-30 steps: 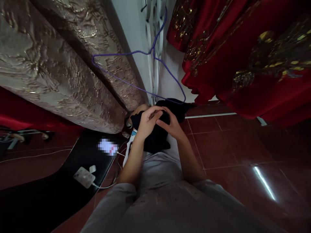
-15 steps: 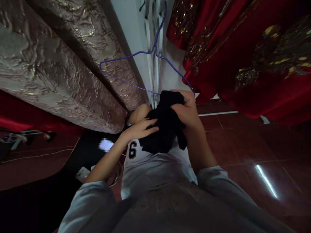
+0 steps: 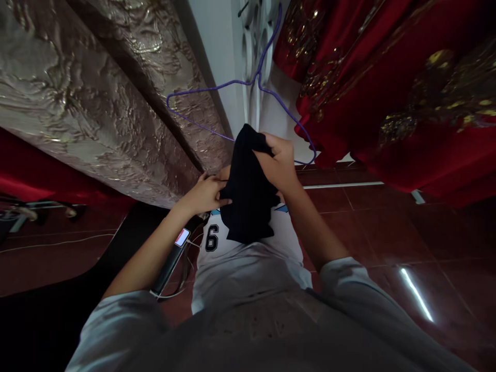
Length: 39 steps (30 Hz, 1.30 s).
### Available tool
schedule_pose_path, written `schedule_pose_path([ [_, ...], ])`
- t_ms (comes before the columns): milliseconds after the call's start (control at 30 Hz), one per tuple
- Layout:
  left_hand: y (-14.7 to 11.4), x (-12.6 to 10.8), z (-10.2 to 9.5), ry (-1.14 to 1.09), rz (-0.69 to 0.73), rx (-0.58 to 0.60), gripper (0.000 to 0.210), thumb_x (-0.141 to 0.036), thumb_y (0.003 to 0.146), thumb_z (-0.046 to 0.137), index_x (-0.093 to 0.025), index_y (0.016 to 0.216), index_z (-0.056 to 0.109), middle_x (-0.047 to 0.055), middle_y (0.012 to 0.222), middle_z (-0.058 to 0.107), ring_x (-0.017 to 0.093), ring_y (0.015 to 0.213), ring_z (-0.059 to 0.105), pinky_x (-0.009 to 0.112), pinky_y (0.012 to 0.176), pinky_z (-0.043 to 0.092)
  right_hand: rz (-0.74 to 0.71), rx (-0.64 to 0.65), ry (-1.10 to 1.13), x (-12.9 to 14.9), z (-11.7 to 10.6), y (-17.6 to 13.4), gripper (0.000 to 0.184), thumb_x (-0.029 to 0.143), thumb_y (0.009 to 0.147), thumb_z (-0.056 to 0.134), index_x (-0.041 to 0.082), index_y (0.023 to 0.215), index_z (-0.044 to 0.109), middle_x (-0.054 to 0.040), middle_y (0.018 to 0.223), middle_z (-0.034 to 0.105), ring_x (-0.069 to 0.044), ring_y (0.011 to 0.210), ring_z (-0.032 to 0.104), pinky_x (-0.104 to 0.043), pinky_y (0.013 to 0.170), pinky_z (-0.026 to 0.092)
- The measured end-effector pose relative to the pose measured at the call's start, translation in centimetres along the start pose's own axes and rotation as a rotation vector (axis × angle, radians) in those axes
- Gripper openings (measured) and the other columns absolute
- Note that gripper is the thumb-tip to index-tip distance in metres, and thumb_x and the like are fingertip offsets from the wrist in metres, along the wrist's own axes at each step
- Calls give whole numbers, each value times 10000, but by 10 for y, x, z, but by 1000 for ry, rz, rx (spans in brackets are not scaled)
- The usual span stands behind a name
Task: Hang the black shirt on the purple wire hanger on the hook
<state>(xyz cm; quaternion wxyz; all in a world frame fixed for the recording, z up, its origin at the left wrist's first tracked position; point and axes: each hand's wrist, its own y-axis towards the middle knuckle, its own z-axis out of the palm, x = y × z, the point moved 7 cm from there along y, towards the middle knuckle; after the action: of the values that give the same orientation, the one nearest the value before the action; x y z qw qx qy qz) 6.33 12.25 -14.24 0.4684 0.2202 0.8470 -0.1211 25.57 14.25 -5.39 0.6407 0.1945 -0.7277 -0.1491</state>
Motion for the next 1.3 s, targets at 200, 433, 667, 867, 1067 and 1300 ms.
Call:
schedule_pose_path([
  [200,-27,72,-33,151,-314,-183,307,-79,537,871,-231,706,665,61,885,743,400,1239,613,586,1267,161,217,-30,13,-71,4,11,197,188,877,577,206,681,572,16,673,538,-142,704,532,-277,675,470],
  [433,-31,40,-116,220,-112,-459,77,-218,873,680,-222,825,741,67,852,732,303,984,686,428,1146,401,43,-153,-375,-44,-91,-9,455,309,921,672,209,592,374,29,575,323,-103,582,305,-290,555,289],
  [667,-19,-74,-119,382,342,-594,310,-398,1074,442,-202,1096,682,67,1450,627,262,1363,567,453,1173,403,103,-43,-312,-39,-83,-13,431,399,916,666,201,605,441,26,575,365,-96,555,352,-269,497,262],
  [867,28,-108,-109,250,416,-556,359,-367,964,697,-267,1293,594,23,1050,690,220,1023,635,457,1119,421,54,22,-223,-26,-49,-39,129,294,947,603,219,887,689,-7,826,674,-162,810,650,-307,763,541],
  [1067,49,-94,-126,279,340,-537,200,-384,912,745,-265,1066,698,46,998,655,258,1066,562,450,1112,386,-185,-237,-447,26,-129,-54,596,316,861,747,322,1438,594,-85,1497,585,-281,1327,607,-406,923,574],
  [1300,49,-103,-132,311,463,-555,381,-651,907,657,-285,1007,675,47,1058,648,258,1078,539,478,1072,400,176,-77,-385,6,-197,-17,244,390,877,749,164,798,793,-112,770,769,-161,639,717,-286,535,479],
])
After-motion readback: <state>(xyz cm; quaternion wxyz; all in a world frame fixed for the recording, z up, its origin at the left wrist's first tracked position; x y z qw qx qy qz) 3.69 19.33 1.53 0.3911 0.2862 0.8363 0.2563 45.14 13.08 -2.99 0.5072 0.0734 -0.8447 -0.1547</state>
